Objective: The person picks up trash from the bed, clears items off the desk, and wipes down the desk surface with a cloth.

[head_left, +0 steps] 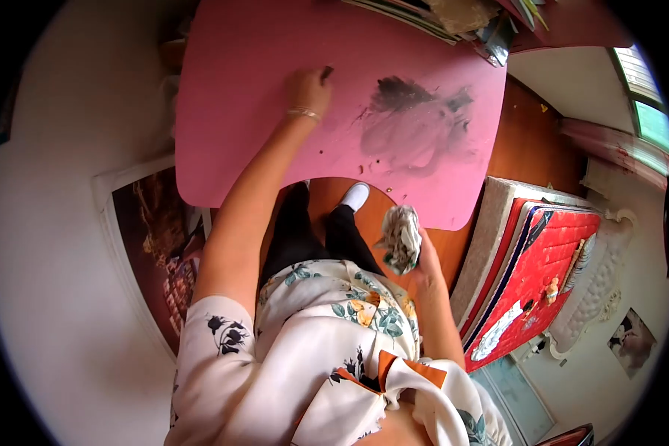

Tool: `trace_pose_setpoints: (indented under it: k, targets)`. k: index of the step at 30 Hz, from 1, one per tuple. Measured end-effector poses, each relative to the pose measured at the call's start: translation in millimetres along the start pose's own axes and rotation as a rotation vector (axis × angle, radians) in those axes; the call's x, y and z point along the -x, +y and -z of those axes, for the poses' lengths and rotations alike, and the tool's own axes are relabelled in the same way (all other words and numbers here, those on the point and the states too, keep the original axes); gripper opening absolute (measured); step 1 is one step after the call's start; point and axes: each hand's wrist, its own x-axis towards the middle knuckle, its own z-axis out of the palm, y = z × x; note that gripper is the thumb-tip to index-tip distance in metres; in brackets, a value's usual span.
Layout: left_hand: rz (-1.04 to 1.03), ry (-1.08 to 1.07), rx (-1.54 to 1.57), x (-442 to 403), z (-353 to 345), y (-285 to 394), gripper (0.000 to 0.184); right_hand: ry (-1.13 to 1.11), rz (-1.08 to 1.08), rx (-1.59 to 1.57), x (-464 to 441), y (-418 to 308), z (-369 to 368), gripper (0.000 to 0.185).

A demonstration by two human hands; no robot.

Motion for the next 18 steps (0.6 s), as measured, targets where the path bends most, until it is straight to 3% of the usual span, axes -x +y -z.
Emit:
trace_pose_setpoints:
  k: [1,3,4,5,6,8,9,10,11,13,14,16,18]
  targets:
    - [0.026,0.09,0.12,12.2,17.6,-11.5,0.023,-0.133,0.004,0.033,-20.2,2.9,14.9,0.04]
    - [0.124,0.236,0.319,54.5,75.5,-30.9,0.028,-0.07,0.207,0.244,-39.4,4.1,-27.5,0.04]
    - [0.246,0.257,0.387,72.5,84.6,-64.8,0.028,-0.195,0.264,0.378,-51.6,6.7,-49.5,0.043]
    - [0.326,0.391,0.548,94.2,106.0,-76.1,0.029,-0.23,0.423,0.703,-59.9,12.7,-78.5,0.046]
    - [0.38,0.377,0.323,117.6,130.6,-105.0,0.044,-0.363,0.636,1.062,-75.4,18.0,-110.3,0.053]
    - [0.491,0.655,0.284,164.3,157.1,-150.6,0.034,-0.644,0.898,1.265,-78.9,35.3,-198.8,0.05]
    - [0.52,0.712,0.382,190.1,170.8,-172.0,0.031,-0.738,1.191,1.291,-100.6,71.7,-228.7,0.051]
    - [0.564,0.675,0.123,217.7,186.9,-192.2,0.03,-0.87,1.176,1.305,-110.6,94.1,-260.1,0.043]
    - [0.592,0.672,0.035,242.6,197.5,-198.1,0.032,-0.881,1.207,1.527,-121.1,120.3,-289.9,0.032]
    - [0.745,0.765,0.334,291.9,198.0,-216.3,0.035,-0.8,1.499,1.924,-142.4,155.3,-312.5,0.024]
    - [0.852,0.827,0.359,309.5,194.6,-208.9,0.035,-0.805,1.493,1.924,-152.1,166.2,-311.0,0.024]
    - [0.924,0.862,0.395,340.8,181.1,-201.0,0.029,-0.601,1.782,1.721,-169.0,173.0,-300.9,0.026]
    - [0.959,0.745,0.543,378.0,156.7,-199.6,0.023,-0.517,1.695,1.807,-171.7,150.4,-277.8,0.032]
